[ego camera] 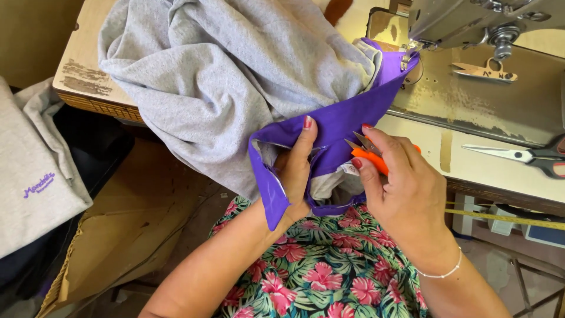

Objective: Removing a purple fabric trim from a grey sweatshirt using thread snips at a sewing workstation.

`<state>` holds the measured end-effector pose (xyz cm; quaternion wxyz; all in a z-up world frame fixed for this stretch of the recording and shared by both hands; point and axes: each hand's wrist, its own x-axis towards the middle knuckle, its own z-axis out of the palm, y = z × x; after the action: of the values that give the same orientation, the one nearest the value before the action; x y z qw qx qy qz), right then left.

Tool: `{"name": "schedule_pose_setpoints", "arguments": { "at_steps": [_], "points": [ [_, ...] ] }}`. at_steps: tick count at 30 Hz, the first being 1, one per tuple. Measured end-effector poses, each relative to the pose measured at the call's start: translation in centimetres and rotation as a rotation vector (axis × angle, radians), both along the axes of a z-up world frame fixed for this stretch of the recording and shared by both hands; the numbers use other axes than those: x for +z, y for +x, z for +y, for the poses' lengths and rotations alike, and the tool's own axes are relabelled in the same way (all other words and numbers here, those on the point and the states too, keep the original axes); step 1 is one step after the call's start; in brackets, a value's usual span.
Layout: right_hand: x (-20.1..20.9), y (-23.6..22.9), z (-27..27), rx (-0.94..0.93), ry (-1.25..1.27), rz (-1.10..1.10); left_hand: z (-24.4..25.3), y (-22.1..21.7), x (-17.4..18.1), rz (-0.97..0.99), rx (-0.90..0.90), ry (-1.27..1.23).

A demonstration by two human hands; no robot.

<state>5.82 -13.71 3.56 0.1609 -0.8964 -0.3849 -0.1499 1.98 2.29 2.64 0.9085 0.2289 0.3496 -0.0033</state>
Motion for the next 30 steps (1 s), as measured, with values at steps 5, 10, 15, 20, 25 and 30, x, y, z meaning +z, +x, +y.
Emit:
{"name": "schedule_pose_setpoints", "arguments": {
  "at_steps": [5, 10, 15, 20, 25, 30],
  "points": [
    [0.6, -0.8, 0.0, -0.002, -0.094, -0.107, -0.4, -0.3, -0.6, -0.057, 0.103, 0.062],
    [0.9, -1.2, 0.2, -0.006, -0.132, -0.135, -0.4, -0.9, -1.1, -0.188, 0.081, 0.115],
    [0.9, -1.3, 0.4, -0.053, -0.188, -0.141, -0.2, -1.0, -0.5, -0.139, 0.073, 0.165],
    [0.4, -1.0, 0.8, -0.025, -0.124, -0.034, -0.4, -0.8, -1.5, -0.221, 0.111, 0.19],
    [1.0, -0.4, 0.7, 0.005, 0.127, 0.396, -0.1, -0.4, -2.3, -0.197, 0.076, 0.365],
    [-0.7, 1.4, -0.9, 0.148, 0.322, 0.069, 0.1, -0.5, -0.5, -0.061, 0.009, 0.277]
  ]
}}
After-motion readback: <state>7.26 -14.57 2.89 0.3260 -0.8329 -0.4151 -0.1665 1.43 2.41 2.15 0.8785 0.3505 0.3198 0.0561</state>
